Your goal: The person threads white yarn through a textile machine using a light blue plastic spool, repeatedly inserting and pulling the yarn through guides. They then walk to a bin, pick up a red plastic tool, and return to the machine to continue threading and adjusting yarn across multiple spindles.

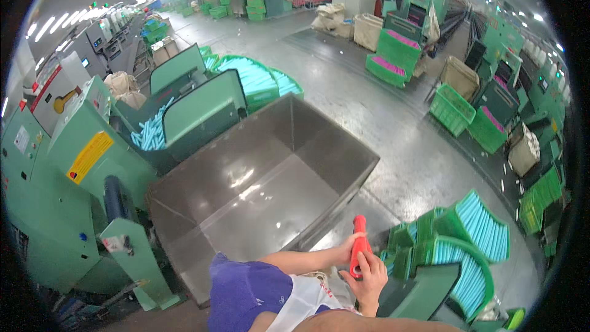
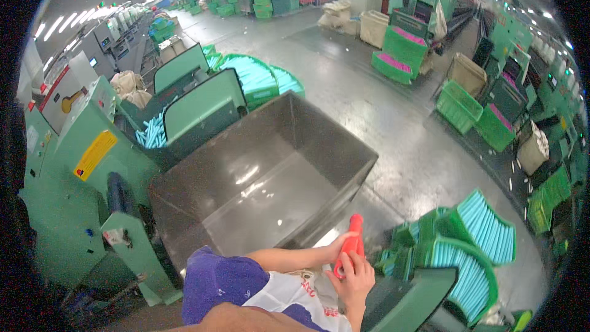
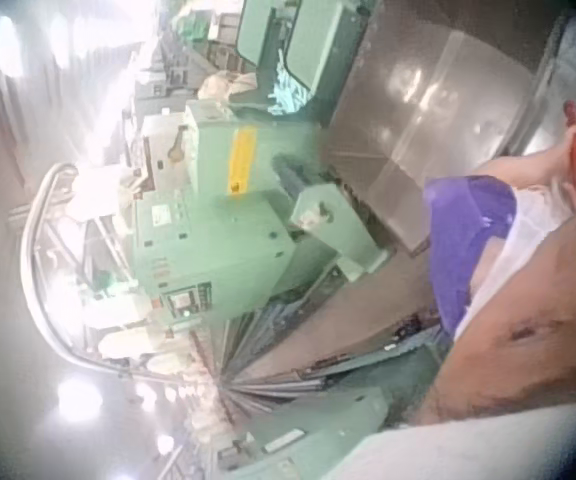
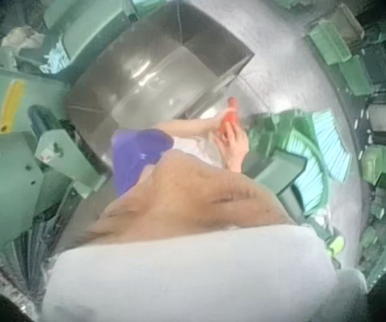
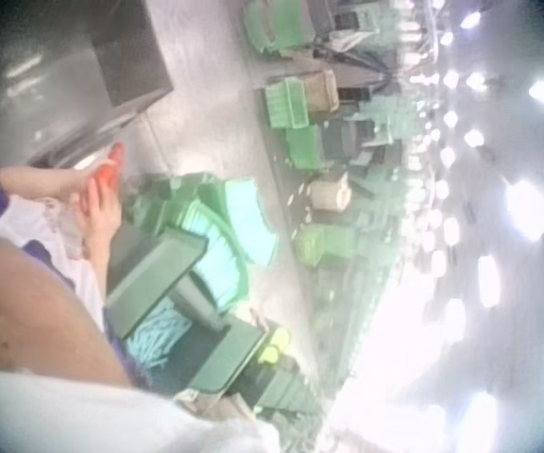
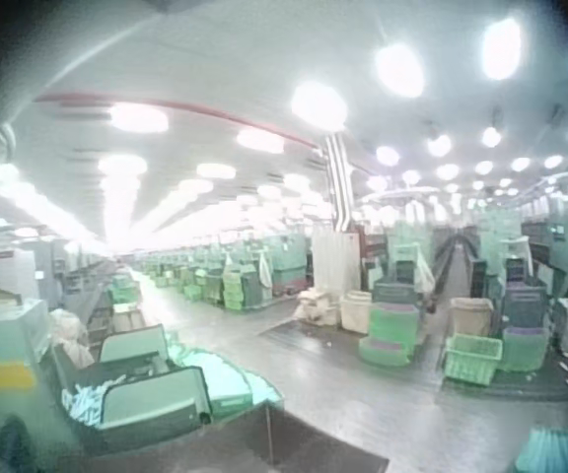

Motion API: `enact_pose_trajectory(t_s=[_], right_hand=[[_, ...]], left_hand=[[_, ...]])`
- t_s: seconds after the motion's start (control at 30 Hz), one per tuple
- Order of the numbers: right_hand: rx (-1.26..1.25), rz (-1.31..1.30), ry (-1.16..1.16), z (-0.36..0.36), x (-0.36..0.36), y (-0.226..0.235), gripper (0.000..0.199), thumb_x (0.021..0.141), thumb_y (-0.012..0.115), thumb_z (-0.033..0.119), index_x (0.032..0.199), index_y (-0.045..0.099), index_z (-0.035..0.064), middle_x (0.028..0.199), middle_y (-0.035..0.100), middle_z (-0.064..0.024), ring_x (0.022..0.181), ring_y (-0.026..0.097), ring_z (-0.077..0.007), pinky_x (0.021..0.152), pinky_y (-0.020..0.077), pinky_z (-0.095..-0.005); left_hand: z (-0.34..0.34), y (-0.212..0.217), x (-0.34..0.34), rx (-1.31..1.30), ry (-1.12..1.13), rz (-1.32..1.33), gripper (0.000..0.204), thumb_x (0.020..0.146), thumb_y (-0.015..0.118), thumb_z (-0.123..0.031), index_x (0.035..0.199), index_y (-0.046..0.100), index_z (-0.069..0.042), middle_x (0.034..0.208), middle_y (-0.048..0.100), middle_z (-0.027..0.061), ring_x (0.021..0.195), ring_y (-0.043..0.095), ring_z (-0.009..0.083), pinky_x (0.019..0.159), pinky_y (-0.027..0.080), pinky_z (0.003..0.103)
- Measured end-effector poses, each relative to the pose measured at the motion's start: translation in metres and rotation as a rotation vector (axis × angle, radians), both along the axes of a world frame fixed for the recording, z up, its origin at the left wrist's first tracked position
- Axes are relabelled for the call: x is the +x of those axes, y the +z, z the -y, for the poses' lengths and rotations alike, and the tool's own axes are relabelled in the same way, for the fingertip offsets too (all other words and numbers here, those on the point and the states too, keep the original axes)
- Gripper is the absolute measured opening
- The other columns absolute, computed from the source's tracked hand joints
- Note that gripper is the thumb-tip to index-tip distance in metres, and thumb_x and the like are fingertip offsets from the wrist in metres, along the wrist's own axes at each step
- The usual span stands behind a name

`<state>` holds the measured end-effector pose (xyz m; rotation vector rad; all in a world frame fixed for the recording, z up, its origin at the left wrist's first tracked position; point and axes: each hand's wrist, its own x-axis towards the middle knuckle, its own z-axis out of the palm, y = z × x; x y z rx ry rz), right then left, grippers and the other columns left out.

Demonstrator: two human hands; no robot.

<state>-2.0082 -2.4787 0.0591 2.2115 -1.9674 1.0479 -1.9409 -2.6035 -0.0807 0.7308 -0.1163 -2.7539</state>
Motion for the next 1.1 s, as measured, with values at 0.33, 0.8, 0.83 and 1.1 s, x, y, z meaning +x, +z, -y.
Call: enact_pose_trajectory(t_s=[0.33,0.8,0.83,1.1], right_hand=[[-0.278,0.012,-0.555,0.162,-0.191,-0.012,0.057,0.059,0.085,0.024,0.104,0.060,-0.0007,0.085,0.065,-0.0151,0.069,0.062,-0.0311,0.061,0.0502,-0.0368],[-0.163,-0.012,-0.456,0.430,-0.481,-0.031,0.057,0.057,0.085,0.021,0.101,0.060,-0.0028,0.084,0.064,-0.0175,0.070,0.062,-0.0348,0.061,0.0499,-0.0404],[-0.166,-0.023,-0.414,0.457,-0.499,-0.032,0.057,0.056,0.086,0.022,0.101,0.060,-0.0026,0.083,0.064,-0.0174,0.069,0.061,-0.0348,0.060,0.0496,-0.0406],[-0.281,0.074,-0.280,0.676,-0.649,-0.045,0.056,0.057,0.086,0.023,0.100,0.061,-0.0021,0.081,0.064,-0.0158,0.065,0.060,-0.0304,0.058,0.0484,-0.0379]], left_hand=[[0.148,0.049,-0.174,0.048,-0.346,-0.186,0.067,0.079,0.052,-0.069,0.104,0.058,-0.007,0.102,0.062,0.0119,0.092,0.059,0.0262,0.078,0.048,0.041],[0.472,-0.067,-0.333,-0.738,-0.285,0.571,0.046,0.087,0.056,-0.040,0.121,0.055,-0.009,0.103,0.063,0.0063,0.089,0.061,0.0177,0.068,0.049,0.032],[0.489,-0.081,-0.335,-0.668,-0.220,0.630,0.044,0.087,0.057,-0.038,0.121,0.055,-0.010,0.102,0.063,0.0066,0.088,0.061,0.0177,0.068,0.049,0.032],[0.647,-0.195,-0.370,-0.258,0.176,0.985,0.025,0.083,0.061,-0.029,0.094,0.063,-0.007,0.075,0.062,0.0078,0.062,0.060,0.0197,0.051,0.046,0.035]])
